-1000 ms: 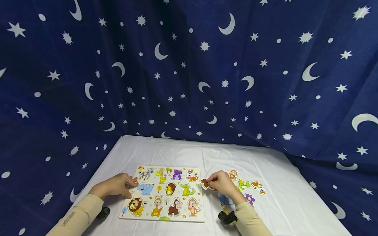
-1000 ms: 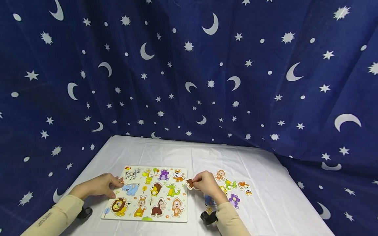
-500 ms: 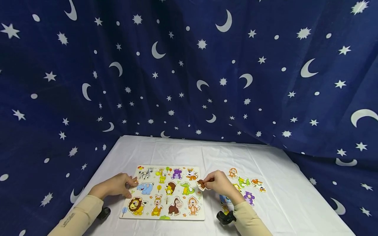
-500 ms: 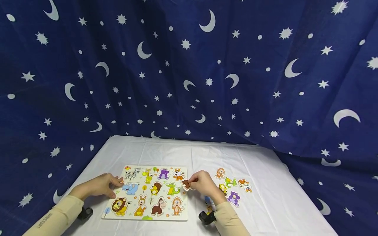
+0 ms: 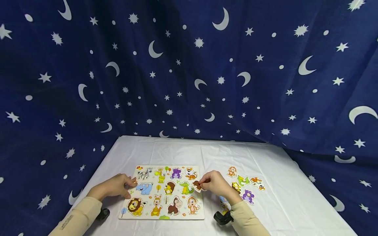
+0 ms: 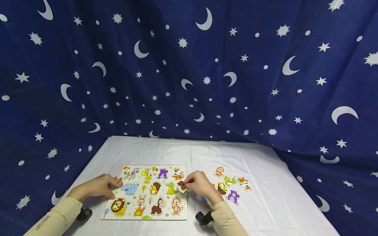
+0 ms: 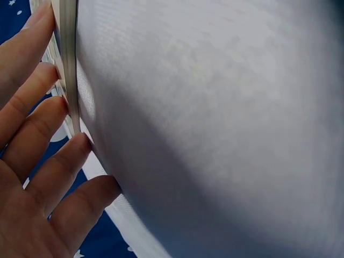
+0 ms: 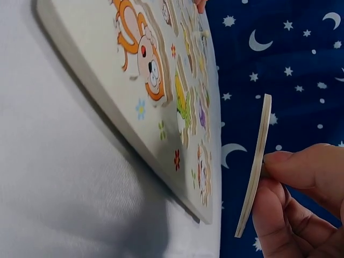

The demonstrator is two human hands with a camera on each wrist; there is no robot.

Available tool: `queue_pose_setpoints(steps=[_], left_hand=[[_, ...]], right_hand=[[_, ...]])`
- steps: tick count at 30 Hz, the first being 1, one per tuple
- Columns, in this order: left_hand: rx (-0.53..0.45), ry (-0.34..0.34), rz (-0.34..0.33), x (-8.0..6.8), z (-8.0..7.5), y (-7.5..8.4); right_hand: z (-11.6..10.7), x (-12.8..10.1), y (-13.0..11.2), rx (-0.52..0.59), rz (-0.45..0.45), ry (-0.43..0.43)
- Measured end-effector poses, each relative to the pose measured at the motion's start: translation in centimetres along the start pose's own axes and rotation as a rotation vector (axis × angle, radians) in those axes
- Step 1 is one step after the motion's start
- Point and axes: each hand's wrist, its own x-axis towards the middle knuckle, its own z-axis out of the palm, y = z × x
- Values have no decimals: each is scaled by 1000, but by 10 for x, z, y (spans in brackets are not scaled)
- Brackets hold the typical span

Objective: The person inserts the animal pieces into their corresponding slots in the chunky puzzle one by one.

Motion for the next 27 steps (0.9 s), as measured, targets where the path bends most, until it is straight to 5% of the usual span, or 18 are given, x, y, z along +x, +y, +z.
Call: queue_pose_setpoints(steps=[27], left_hand=[[-32, -11, 43, 0, 0, -4]], right_hand=[[17, 2, -11, -13, -78, -70]])
